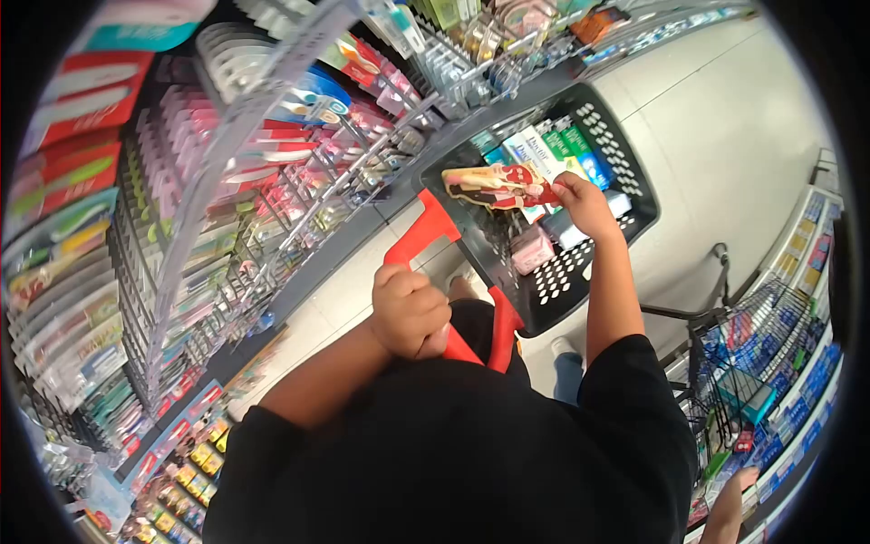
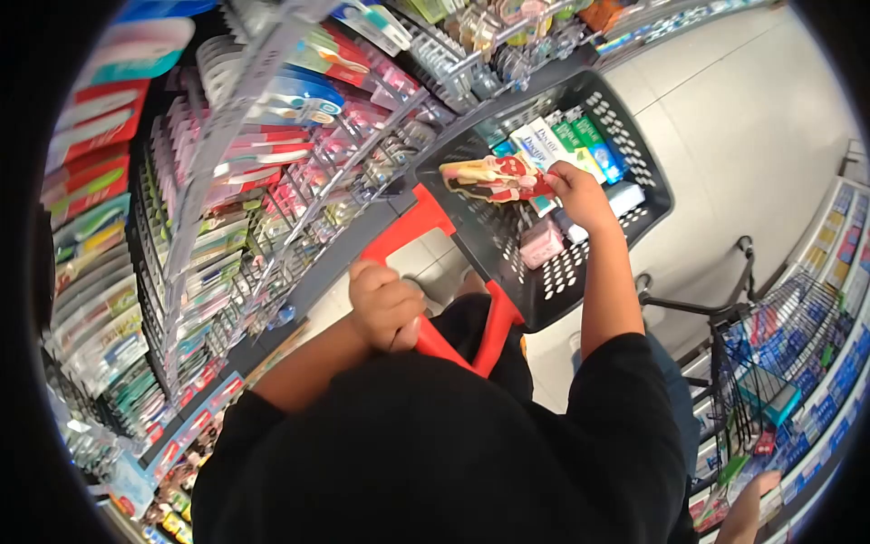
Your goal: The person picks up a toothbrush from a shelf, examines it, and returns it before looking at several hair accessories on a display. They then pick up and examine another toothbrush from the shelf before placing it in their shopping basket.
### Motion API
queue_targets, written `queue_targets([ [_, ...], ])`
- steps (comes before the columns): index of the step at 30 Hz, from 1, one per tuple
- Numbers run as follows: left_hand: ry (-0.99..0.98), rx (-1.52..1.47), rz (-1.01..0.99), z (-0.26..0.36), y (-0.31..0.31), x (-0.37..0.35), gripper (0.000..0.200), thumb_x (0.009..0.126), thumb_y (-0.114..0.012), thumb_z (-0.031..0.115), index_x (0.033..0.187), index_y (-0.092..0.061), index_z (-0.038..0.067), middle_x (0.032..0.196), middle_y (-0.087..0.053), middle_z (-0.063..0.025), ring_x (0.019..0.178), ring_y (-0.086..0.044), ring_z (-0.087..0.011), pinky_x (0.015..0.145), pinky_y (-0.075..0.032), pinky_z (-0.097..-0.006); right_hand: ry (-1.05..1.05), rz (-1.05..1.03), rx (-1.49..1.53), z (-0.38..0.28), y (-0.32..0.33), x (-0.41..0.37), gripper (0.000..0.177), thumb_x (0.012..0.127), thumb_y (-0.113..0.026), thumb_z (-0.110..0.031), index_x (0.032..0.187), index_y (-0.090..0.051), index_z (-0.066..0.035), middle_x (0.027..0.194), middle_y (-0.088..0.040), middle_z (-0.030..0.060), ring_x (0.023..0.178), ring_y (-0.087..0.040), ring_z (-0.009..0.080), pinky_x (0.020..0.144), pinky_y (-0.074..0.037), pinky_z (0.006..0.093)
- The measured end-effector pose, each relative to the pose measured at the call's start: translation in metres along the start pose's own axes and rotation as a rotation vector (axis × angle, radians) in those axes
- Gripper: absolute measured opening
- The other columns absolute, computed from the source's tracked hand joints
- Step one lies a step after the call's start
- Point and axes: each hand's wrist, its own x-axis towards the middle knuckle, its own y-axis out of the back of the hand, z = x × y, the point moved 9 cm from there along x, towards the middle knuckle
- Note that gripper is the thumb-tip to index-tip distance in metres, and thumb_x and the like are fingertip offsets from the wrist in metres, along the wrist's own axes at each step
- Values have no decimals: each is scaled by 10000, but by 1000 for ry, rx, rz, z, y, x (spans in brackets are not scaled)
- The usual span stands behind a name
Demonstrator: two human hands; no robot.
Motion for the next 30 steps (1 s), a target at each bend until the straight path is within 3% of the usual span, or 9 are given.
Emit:
queue_targets([
  [7, 44, -172, -103, 6, 6, 22, 194, 653, -637, 255, 779, -604, 112, 839, -585, -34, 848, -536, -254, 764, -384, -392, 440, 331, -193, -200, 103, -114, 149, 904, -532, -115, 906, -599, 19, 805, -635, 109, 689, -596, 183, 629, -467, 296],
  [12, 253, -412, 52, -2, 44, 21, 544, 794, -649, 273, 1241, -439, 44, 1264, -408, -150, 1025, -508, -284, 911, -416, -385, 552, 358, -155, -304, 120, -182, 142, 915, -489, -87, 874, -572, 20, 750, -563, 46, 627, -510, 101, 572, -433, 234],
  [15, 215, -522, 59, 15, 80, 22, 609, 804, -654, 332, 1284, -412, 44, 1254, -425, -150, 1064, -494, -283, 923, -404, -387, 706, 320, -134, -361, 96, -206, 135, 900, -493, -83, 857, -582, 9, 750, -576, 55, 667, -511, 118, 613, -433, 248],
  [19, 325, -735, 3, 13, 103, -3, 416, 887, -589, 321, 1171, -521, 26, 882, -591, -71, 777, -552, -130, 709, -456, -294, 946, 309, -71, -433, 25, -213, 118, 899, -501, -65, 889, -597, 3, 791, -599, 54, 732, -553, 135, 677, -442, 261],
  [23, 439, -886, 257, -11, 155, -43, 321, 896, -596, 237, 1132, -557, 22, 840, -613, -28, 717, -543, -80, 644, -452, -263, 1043, 229, 310, -459, -30, -205, 405, 912, -511, -105, 1284, -379, -15, 1060, -508, 88, 884, -498, 145, 826, -415, 278],
  [24, 587, -1006, 294, -23, 167, -57, 290, 898, -591, 170, 1146, -552, 27, 863, -615, -13, 717, -533, -58, 636, -452, -243, 1041, 270, 252, -451, -37, -199, 500, 911, -509, -116, 1343, -280, -11, 1068, -478, 99, 885, -489, 156, 823, -415, 289],
  [27, 393, -841, 648, -44, 252, -74, 292, 916, -553, 169, 1169, -532, 23, 869, -621, -11, 650, -511, -31, 569, -437, -217, 909, 137, 228, -410, -83, -184, 240, 947, -450, -174, 1122, -468, -10, 894, -484, 51, 759, -440, 122, 700, -391, 267],
  [28, 468, -790, 610, -49, 274, -79, 292, 918, -547, 173, 1161, -530, 13, 875, -632, -25, 684, -536, -48, 609, -452, -231, 757, 97, 108, -378, -101, -170, 193, 945, -478, -200, 1000, -519, -19, 855, -506, 37, 760, -472, 116, 698, -408, 269],
  [30, 480, -692, 638, -57, 309, -84, 302, 920, -542, 185, 1152, -525, -7, 884, -653, -53, 734, -575, -81, 663, -472, -262, 290, -203, 0, -316, -151, -164, 285, 921, -552, -254, 1074, -544, -14, 890, -559, 37, 831, -529, 123, 755, -453, 277],
])
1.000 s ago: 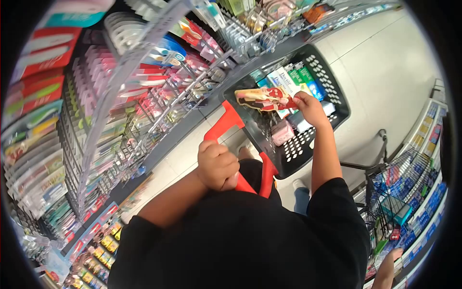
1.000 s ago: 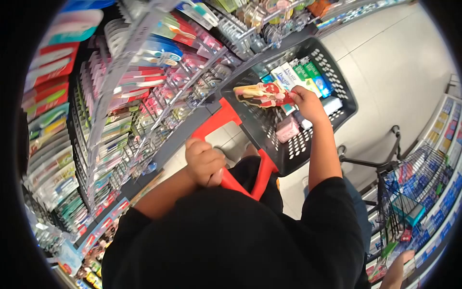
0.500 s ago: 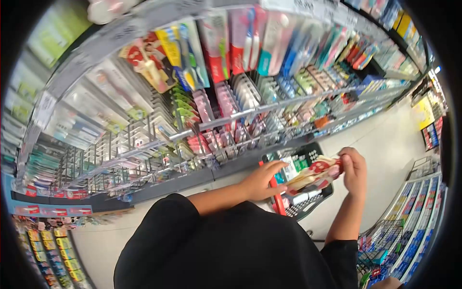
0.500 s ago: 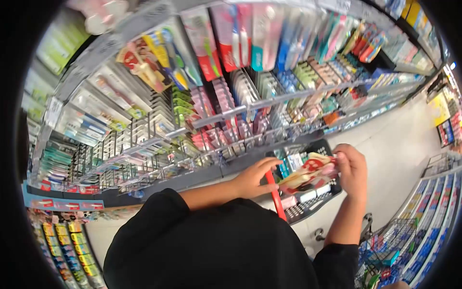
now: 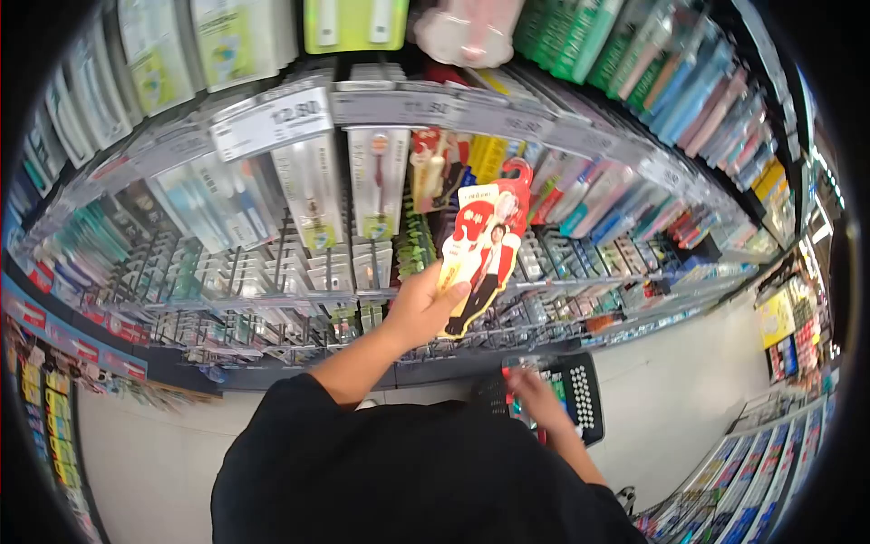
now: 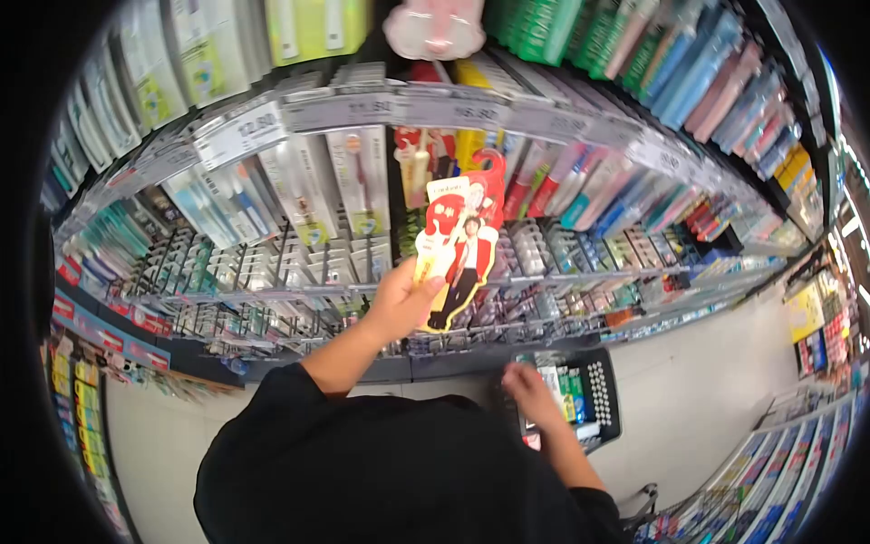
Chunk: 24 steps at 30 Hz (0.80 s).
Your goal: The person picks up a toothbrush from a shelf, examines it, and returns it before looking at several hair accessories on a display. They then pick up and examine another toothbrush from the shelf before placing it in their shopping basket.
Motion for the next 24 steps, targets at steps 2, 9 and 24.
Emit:
queue_targets([
  [2, -137, 58, 67, 29, 20, 10, 313, 911, -556, 216, 1111, -527, -23, 837, -664, -100, 708, -613, -134, 630, -470, -309, -114, -105, -391, 75, -24, -5, 412, 874, -574, -399, 1083, -600, -44, 1053, -632, 156, 969, -613, 292, 802, -473, 380],
  [9, -247, 190, 108, 35, 42, 29, 320, 889, -576, 305, 945, -529, -6, 756, -610, -195, 660, -613, -309, 599, -459, -355, -211, -90, -649, 160, -45, 21, 394, 872, -568, -397, 1060, -614, -54, 1035, -635, 168, 964, -610, 314, 804, -473, 395],
  [24, -274, -95, 196, -4, 52, 59, 362, 919, -545, 253, 1169, -497, -3, 1021, -635, -152, 909, -614, -232, 808, -461, -331, -196, 31, -710, 154, -51, 60, 329, 864, -550, -369, 986, -653, -81, 956, -645, 189, 926, -608, 361, 800, -476, 431],
])
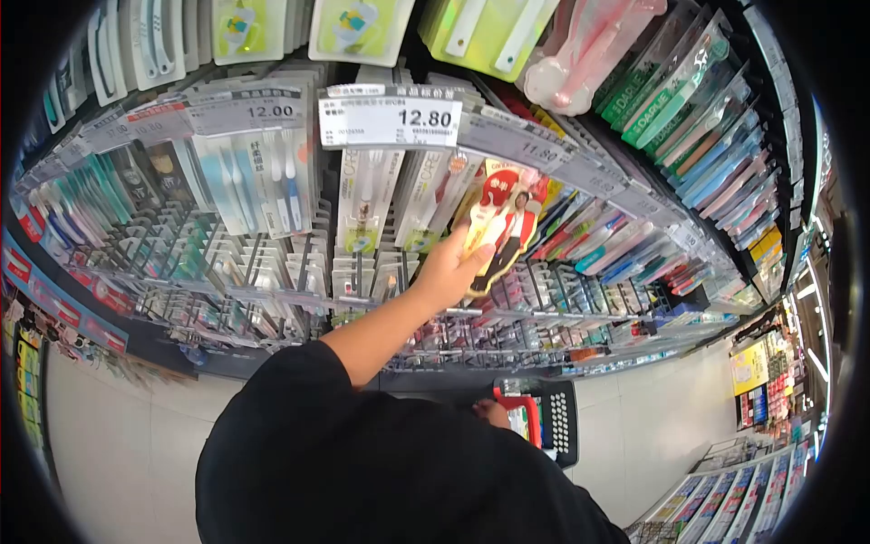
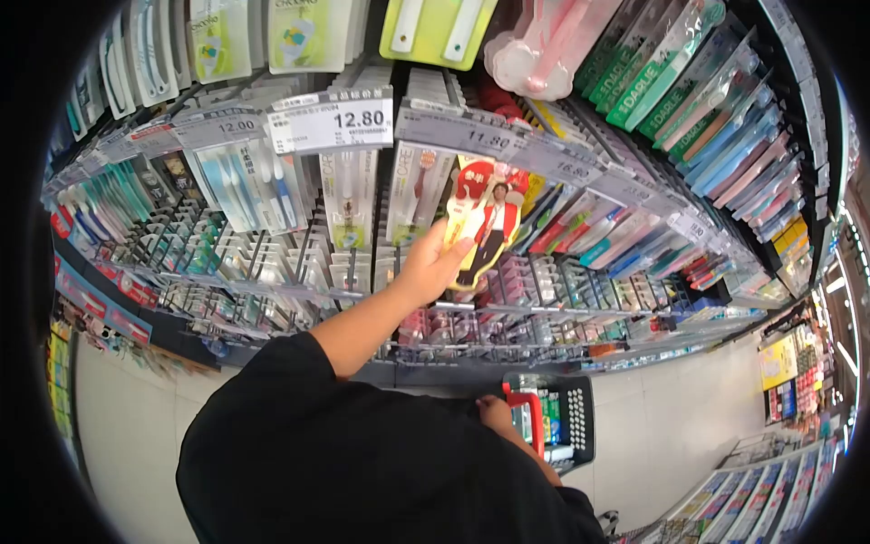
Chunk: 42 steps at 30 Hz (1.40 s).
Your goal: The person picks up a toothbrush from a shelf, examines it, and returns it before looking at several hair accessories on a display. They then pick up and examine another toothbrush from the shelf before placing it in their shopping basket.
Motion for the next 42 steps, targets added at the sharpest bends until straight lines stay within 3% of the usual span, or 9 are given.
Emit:
queue_targets([
  [5, 186, -54, 89, -31, 7, 8, 340, 915, -571, 283, 1067, -544, -19, 934, -631, -73, 833, -571, -110, 752, -464, -273, -75, 62, -128, -6, -16, 0, 284, 869, -523, -321, 947, -632, -70, 915, -647, 202, 894, -614, 375, 782, -473, 479],
  [11, 187, 190, 299, -53, 17, 10, 408, 880, -596, 360, 1008, -543, -24, 841, -605, -134, 777, -577, -249, 746, -445, -347, -93, 27, -170, -1, -8, -7, 239, 871, -510, -269, 938, -644, -82, 926, -651, 186, 897, -621, 364, 760, -480, 483],
  [13, 20, 255, 378, -54, 18, 5, 459, 858, -623, 327, 1105, -489, -36, 1034, -558, -198, 948, -545, -286, 807, -437, -376, -66, 15, -201, 2, -14, -2, 237, 873, -507, -268, 931, -645, -84, 923, -651, 185, 892, -622, 363, 756, -482, 478],
  [15, 278, 349, 311, -50, 9, -15, 792, 840, -638, 317, 1364, -180, -62, 1355, -224, -260, 1238, -304, -361, 1015, -300, -434, -69, -7, -152, 8, -21, -6, 243, 868, -520, -282, 929, -644, -82, 916, -651, 187, 894, -622, 364, 760, -483, 473],
  [19, 265, 458, 24, -25, -32, -55, 946, 858, -613, 296, 1398, 56, -97, 1445, -46, -299, 1360, -66, -406, 1109, -69, -439, 18, -93, 21, 24, -34, -21, 270, 852, -550, -312, 974, -642, -90, 905, -650, 197, 899, -620, 361, 777, -483, 459],
  [26, -141, 405, -473, 4, -124, -117, 364, 785, -649, 149, 1111, -549, 21, 1239, -446, -173, 1186, -415, -332, 1002, -318, -414, -55, -187, 683, -14, 42, -63, 468, 910, -529, -407, 1109, -586, 13, 1048, -634, 162, 1029, -583, 244, 889, -441, 341],
  [30, -61, 326, -810, -24, -183, -155, 249, 790, -617, 146, 1011, -585, 37, 1059, -560, -138, 1005, -535, -311, 883, -423, -386, 187, -545, 910, -50, 74, -109, 464, 943, -486, -383, 1191, -566, 2, 1118, -622, 120, 1071, -553, 199, 922, -413, 310],
  [36, 90, 352, -994, -78, -241, -193, 200, 815, -606, 162, 977, -602, 45, 1071, -554, -114, 1008, -534, -306, 862, -427, -395, 457, -544, 783, -13, 122, -166, 437, 961, -463, -323, 1193, -545, 38, 1115, -628, 143, 1055, -587, 227, 915, -436, 306],
  [42, 8, 426, -1094, -122, -306, -217, 185, 803, -622, 213, 898, -612, 55, 934, -593, -86, 839, -573, -296, 756, -450, -377, 164, -363, 1680, 103, 127, -165, 348, 969, -443, -252, 1140, -547, 33, 1036, -647, 156, 897, -648, 195, 787, -505, 296],
])
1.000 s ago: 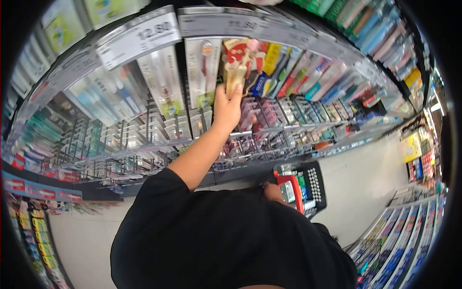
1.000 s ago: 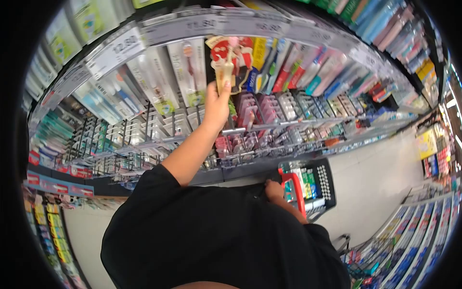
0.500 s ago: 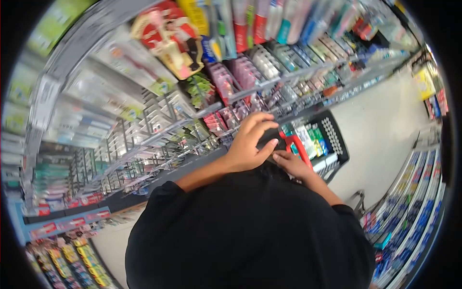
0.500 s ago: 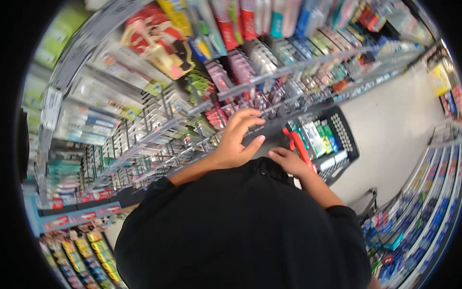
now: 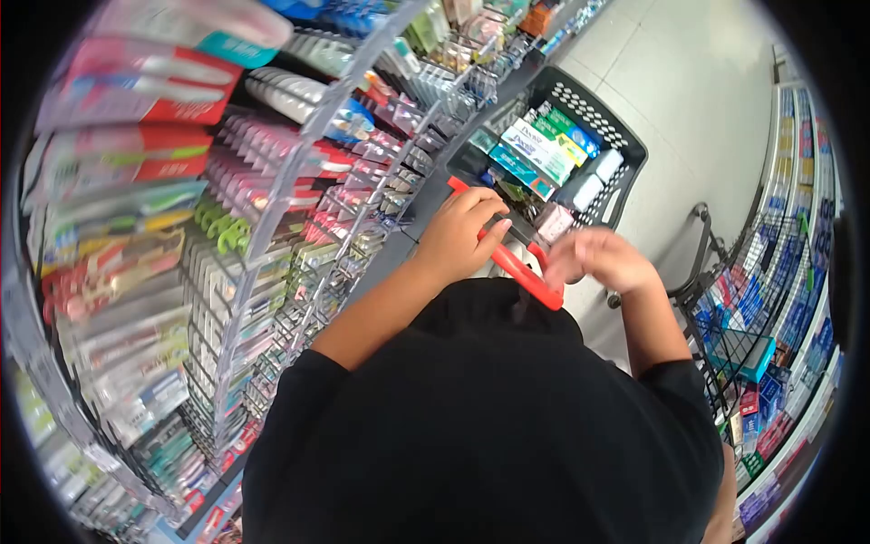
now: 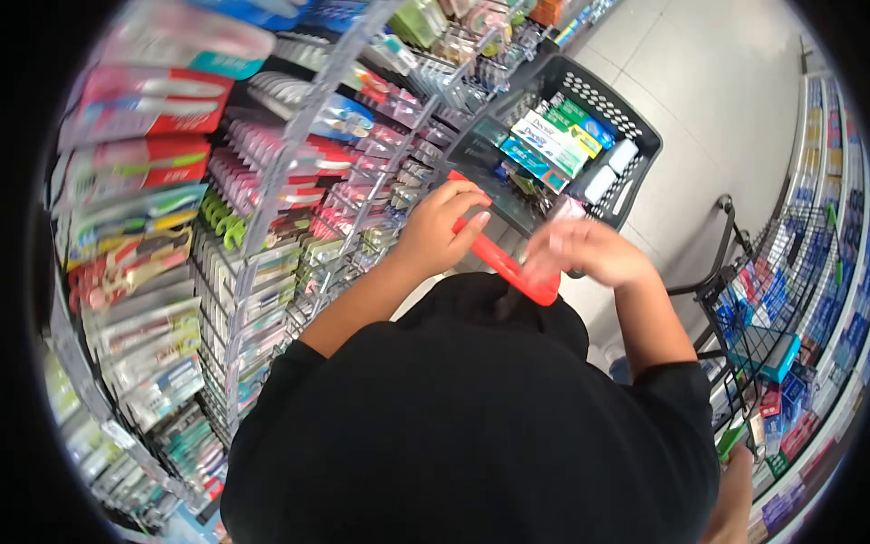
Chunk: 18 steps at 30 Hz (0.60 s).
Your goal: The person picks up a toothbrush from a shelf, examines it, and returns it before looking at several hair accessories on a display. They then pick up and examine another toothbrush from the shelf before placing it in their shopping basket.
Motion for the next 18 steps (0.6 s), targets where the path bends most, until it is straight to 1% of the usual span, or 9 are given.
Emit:
queue_targets([
  [1, 21, -10, 4, -7, -9, 5, 193, 795, -632, 231, 879, -615, 59, 888, -603, -78, 797, -580, -296, 733, -453, -375, 67, 151, 73, 9, 36, 6, 335, 970, -440, -252, 1127, -556, 19, 1017, -656, 139, 865, -652, 185, 761, -505, 290],
  [3, 60, 97, -29, -8, -16, 10, 196, 761, -648, 254, 825, -618, 71, 789, -598, -66, 707, -574, -294, 685, -450, -364, 1, 623, -330, 45, 123, 14, 341, 932, -497, -314, 1025, -612, -6, 917, -672, 139, 803, -656, 222, 728, -499, 323],
  [5, 73, 169, -10, -8, -18, 8, 193, 730, -652, 263, 779, -620, 80, 709, -586, -56, 629, -561, -286, 642, -444, -355, -334, 831, -833, 77, 174, 16, 376, 869, -561, -377, 927, -649, -16, 826, -663, 163, 800, -649, 282, 721, -489, 363],
  [8, 39, 195, 77, -12, -12, 4, 182, 694, -629, 260, 738, -624, 84, 643, -561, -50, 556, -534, -259, 599, -433, -348, -373, 661, -916, 139, 214, 51, 401, 827, -585, -402, 867, -665, -11, 749, -643, 193, 780, -636, 332, 731, -488, 396],
  [11, 3, 173, 104, -11, -9, 1, 195, 682, -597, 269, 730, -632, 83, 633, -552, -49, 538, -519, -231, 583, -428, -350, -453, 491, -1072, 204, 254, 90, 335, 812, -580, -315, 897, -657, 0, 808, -638, 201, 865, -603, 345, 783, -475, 393],
  [13, -15, 186, 63, -11, -9, 1, 219, 684, -584, 286, 732, -642, 81, 626, -549, -42, 534, -513, -215, 578, -428, -346, -525, 535, -1218, 245, 289, 117, 323, 799, -580, -287, 938, -648, -3, 944, -616, 212, 968, -563, 358, 824, -469, 406],
  [14, -16, 187, 28, -12, -11, 2, 225, 685, -584, 297, 731, -644, 85, 633, -556, -39, 538, -515, -210, 583, -428, -342, -554, 563, -1292, 249, 300, 131, 322, 792, -580, -273, 958, -644, -5, 1012, -604, 218, 1019, -542, 365, 845, -467, 412],
  [17, -2, 196, -82, -15, -14, 0, 240, 689, -586, 323, 729, -651, 96, 658, -574, -27, 553, -523, -195, 595, -430, -330, -600, 695, -1237, 242, 321, 159, 327, 818, -533, -216, 1092, -595, -49, 1280, -404, 175, 1142, -468, 365, 919, -437, 439],
  [18, 6, 206, -119, -15, -16, 1, 241, 691, -586, 328, 731, -652, 99, 669, -581, -23, 560, -527, -190, 598, -431, -327, -626, 723, -1190, 236, 321, 164, 331, 821, -499, -174, 1113, -597, -53, 1284, -410, 167, 1145, -475, 350, 922, -442, 444],
])
